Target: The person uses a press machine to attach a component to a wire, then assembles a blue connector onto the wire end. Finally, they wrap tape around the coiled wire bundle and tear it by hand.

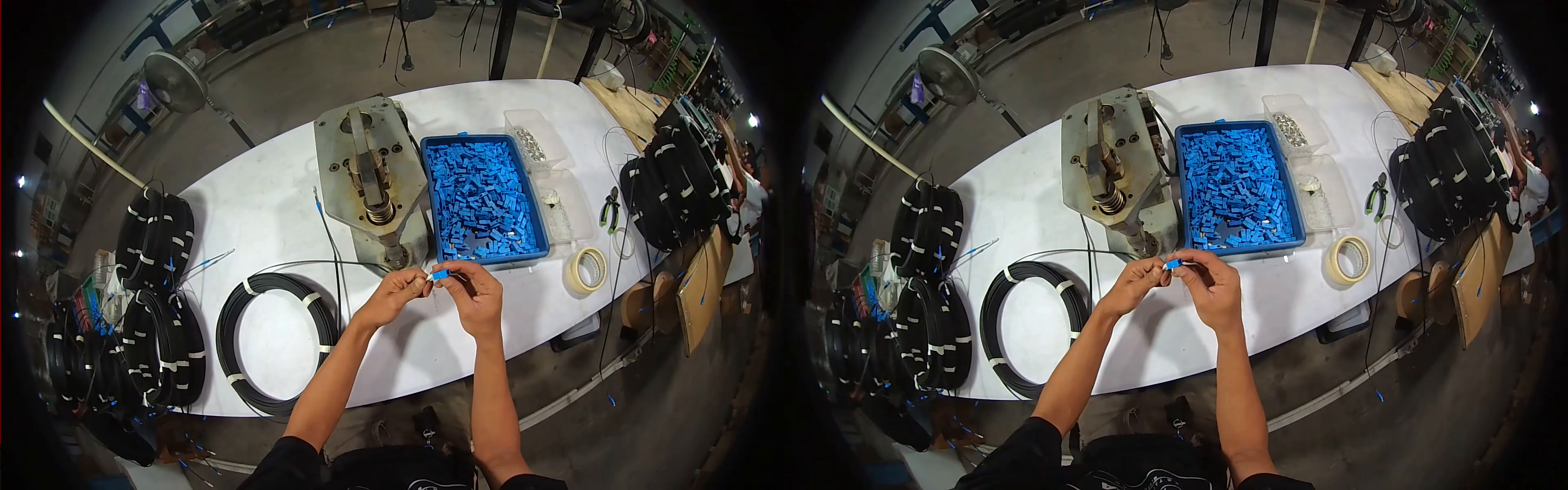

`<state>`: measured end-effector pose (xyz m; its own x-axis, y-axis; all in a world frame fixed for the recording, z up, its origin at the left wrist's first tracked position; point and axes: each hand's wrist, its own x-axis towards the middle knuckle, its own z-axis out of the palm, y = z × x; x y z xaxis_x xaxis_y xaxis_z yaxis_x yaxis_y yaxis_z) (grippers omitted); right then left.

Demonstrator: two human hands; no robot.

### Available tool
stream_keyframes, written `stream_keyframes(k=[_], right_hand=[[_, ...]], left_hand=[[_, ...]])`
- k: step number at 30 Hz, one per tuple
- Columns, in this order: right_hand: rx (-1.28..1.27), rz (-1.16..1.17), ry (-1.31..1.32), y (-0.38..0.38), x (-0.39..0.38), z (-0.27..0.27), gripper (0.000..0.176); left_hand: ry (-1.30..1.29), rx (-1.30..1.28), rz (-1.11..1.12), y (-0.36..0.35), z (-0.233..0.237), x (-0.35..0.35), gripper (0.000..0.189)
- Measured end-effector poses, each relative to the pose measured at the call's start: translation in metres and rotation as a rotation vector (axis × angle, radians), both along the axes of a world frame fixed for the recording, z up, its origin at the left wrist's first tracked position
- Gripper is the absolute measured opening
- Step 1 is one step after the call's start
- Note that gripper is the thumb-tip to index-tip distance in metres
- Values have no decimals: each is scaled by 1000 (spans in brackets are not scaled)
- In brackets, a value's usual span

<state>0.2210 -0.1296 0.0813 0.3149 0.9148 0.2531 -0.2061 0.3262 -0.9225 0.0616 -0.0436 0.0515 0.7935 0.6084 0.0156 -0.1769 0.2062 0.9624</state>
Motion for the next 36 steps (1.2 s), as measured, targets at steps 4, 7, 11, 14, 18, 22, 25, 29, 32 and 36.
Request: stream_keyframes(k=[4,7,11,14,18,22,25,29,32,36], right_hand=[[42,27,-12,6,4,-4,20],[61,17,-118,5,5,-1,22],[72,-14,-93,7,-3,1,25],[-35,-105,-190,7,-8,-1,24],[-40,-190,-94,6,-16,11,22],[-61,-136,-305,4,-10,4,18],[-42,-162,-305,1,-14,-11,17],[-97,-151,-182,-3,-11,-16,15],[-156,-159,-212,-6,-2,-32,16],[-196,-109,-289,-18,11,-46,14]], left_hand=[[13,9,-7,1,-2,-1,33],[12,-2,10,0,-6,-2,33],[-1,-1,12,0,-9,-2,34],[-30,-10,7,2,-14,-3,32],[-5,-11,39,0,-13,-3,29],[-8,32,82,0,-20,1,26],[21,84,95,-3,-16,0,25],[85,114,76,-3,-11,1,23],[210,219,57,-3,-5,0,22],[364,452,41,-3,0,-1,18]])
